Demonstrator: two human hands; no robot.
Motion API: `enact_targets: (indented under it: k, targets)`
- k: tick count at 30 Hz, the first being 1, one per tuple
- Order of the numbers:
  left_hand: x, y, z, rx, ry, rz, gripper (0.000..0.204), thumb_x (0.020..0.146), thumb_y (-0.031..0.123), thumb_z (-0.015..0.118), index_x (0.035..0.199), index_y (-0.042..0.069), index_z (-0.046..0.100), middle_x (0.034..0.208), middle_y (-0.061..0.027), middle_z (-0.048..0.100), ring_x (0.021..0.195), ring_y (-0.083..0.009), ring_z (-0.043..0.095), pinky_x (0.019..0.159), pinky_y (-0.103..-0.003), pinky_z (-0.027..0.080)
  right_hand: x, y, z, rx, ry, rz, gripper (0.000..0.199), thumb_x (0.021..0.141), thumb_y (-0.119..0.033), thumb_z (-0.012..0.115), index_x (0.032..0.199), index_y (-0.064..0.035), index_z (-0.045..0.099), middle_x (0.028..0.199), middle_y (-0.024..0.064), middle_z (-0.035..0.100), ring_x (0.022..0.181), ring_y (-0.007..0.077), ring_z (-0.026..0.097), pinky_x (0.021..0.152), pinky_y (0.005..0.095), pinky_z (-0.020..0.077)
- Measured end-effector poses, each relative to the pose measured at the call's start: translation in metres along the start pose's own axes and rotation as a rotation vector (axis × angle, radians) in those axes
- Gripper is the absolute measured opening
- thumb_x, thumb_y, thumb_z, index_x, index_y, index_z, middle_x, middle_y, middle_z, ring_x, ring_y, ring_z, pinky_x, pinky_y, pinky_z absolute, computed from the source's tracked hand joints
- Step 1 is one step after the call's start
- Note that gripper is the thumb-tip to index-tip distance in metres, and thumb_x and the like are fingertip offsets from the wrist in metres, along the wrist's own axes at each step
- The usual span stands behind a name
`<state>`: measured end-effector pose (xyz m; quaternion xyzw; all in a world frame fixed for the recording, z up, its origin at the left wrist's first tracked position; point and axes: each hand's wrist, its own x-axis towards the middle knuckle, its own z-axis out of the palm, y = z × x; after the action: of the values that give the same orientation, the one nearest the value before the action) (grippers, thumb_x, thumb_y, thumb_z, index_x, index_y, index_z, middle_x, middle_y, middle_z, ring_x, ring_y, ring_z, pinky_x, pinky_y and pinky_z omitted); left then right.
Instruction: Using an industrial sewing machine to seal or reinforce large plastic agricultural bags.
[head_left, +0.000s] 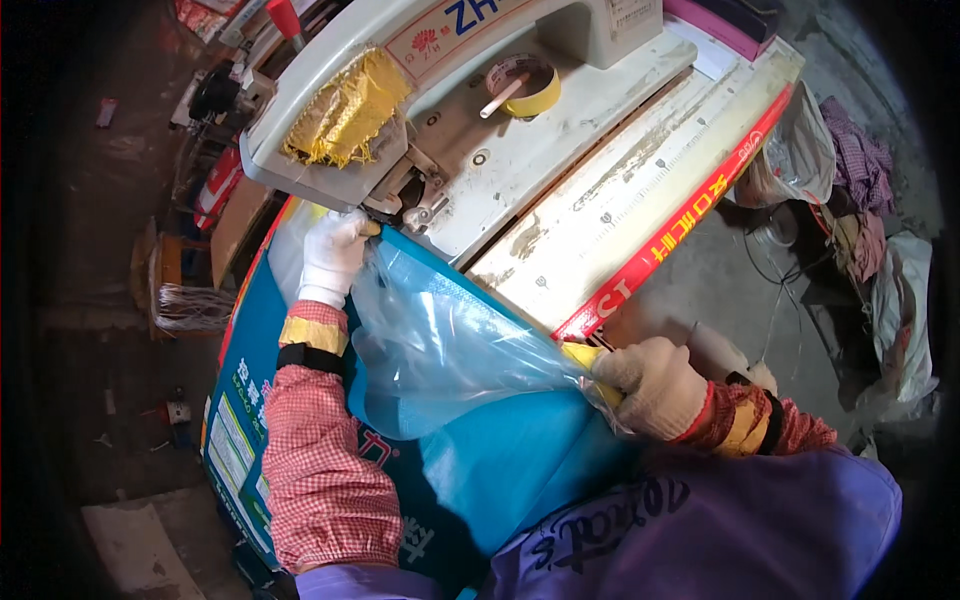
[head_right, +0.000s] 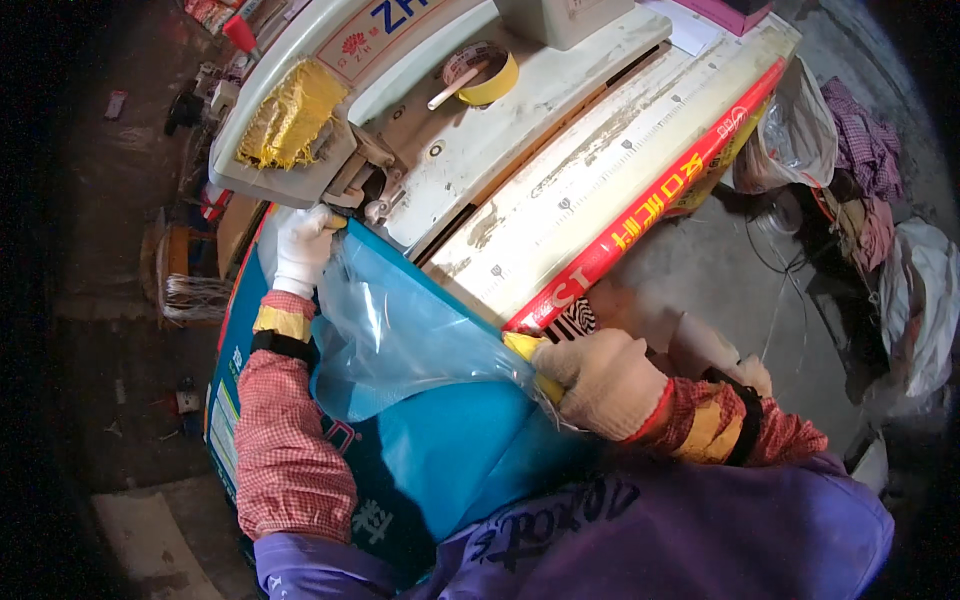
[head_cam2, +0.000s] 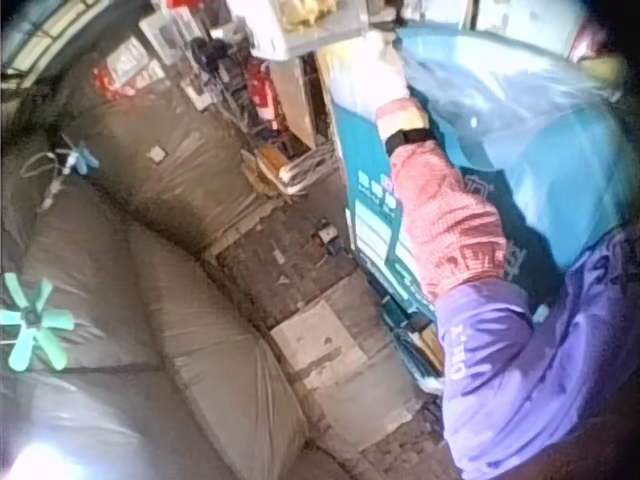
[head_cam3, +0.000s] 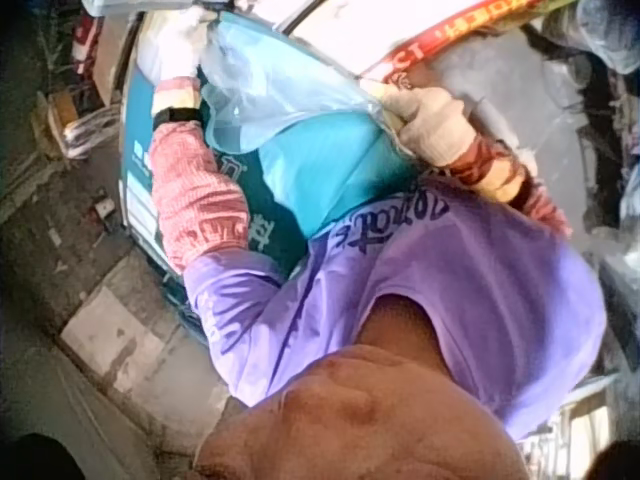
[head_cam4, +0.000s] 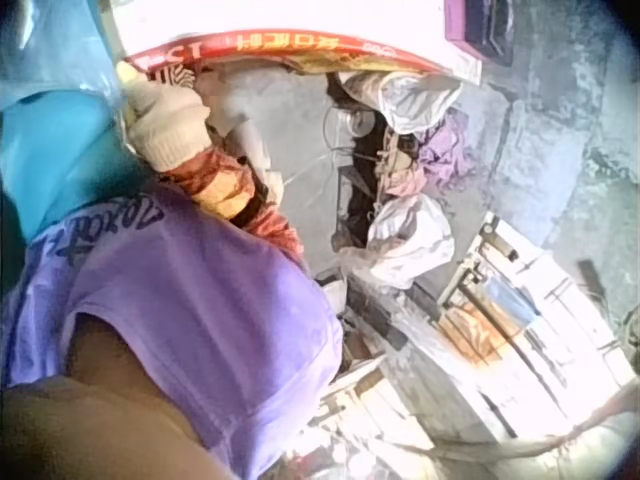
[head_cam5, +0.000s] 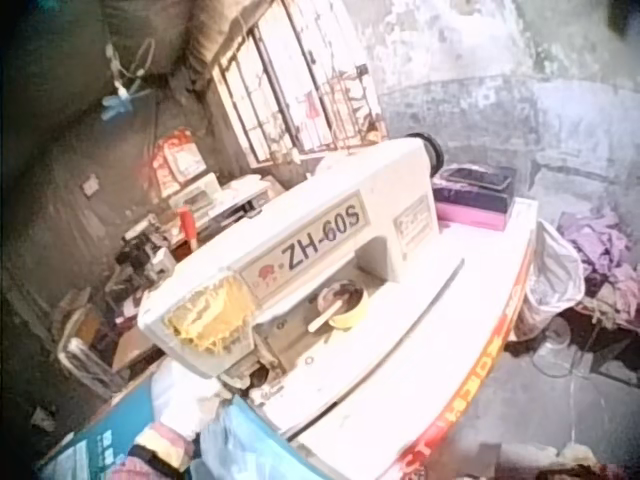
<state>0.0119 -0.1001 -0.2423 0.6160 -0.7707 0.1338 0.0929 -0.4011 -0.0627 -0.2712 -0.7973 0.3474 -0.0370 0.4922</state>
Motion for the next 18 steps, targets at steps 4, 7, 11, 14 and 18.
enact_targets:
  k: [4,7,11,14,18]
  targets:
    - [-0.001,0.007,0.000,-0.267,-0.148,-0.272,0.007,0.077,0.008,0.054,0.077,0.007,0.061,0.076,-0.0133,0.058,0.070,-0.0299,0.057,0.061,-0.036,0.047,0.002,-0.033,-0.028,-0.293,-0.169,0.141,0.023,0.075,-0.022,0.058,0.095,-0.0119,0.063,0.078,0.0147,0.063,0.073,0.0313,0.063,0.064,0.0372,0.0510]
    - [-0.002,0.022,-0.012,-0.367,-0.265,-0.325,0.009,0.078,0.008,0.055,0.084,0.004,0.060,0.083,-0.0145,0.059,0.075,-0.0304,0.058,0.065,-0.036,0.047,0.002,-0.037,-0.036,-0.318,-0.302,0.148,0.024,0.076,-0.021,0.057,0.097,-0.0116,0.062,0.078,0.0136,0.063,0.073,0.0299,0.064,0.064,0.0372,0.0506]
    - [-0.012,0.015,-0.006,-0.133,-0.021,-0.142,0.015,0.074,0.005,0.058,0.089,0.003,0.060,0.088,-0.0145,0.060,0.082,-0.0311,0.058,0.070,-0.036,0.048,0.009,-0.056,-0.052,-0.205,-0.495,0.225,0.024,0.083,-0.025,0.051,0.099,-0.0107,0.062,0.075,0.0116,0.064,0.073,0.0272,0.064,0.064,0.0362,0.0500]
    - [-0.003,0.020,-0.011,-0.092,-0.089,-0.172,0.015,0.072,0.004,0.059,0.087,0.004,0.060,0.087,-0.0135,0.061,0.083,-0.0312,0.058,0.071,-0.037,0.048,0.005,-0.057,-0.051,-0.169,-0.498,0.294,0.025,0.087,-0.028,0.047,0.098,-0.0100,0.061,0.073,0.0110,0.063,0.073,0.0249,0.064,0.063,0.0344,0.0498]
    - [0.010,0.029,-0.012,0.020,-0.089,-0.107,0.014,0.069,0.002,0.058,0.081,0.006,0.061,0.081,-0.0112,0.060,0.080,-0.0302,0.058,0.069,-0.038,0.049,0.000,-0.040,-0.031,0.083,-0.339,0.664,0.027,0.089,-0.030,0.045,0.098,-0.0101,0.061,0.073,0.0092,0.063,0.071,0.0232,0.064,0.061,0.0330,0.0495]
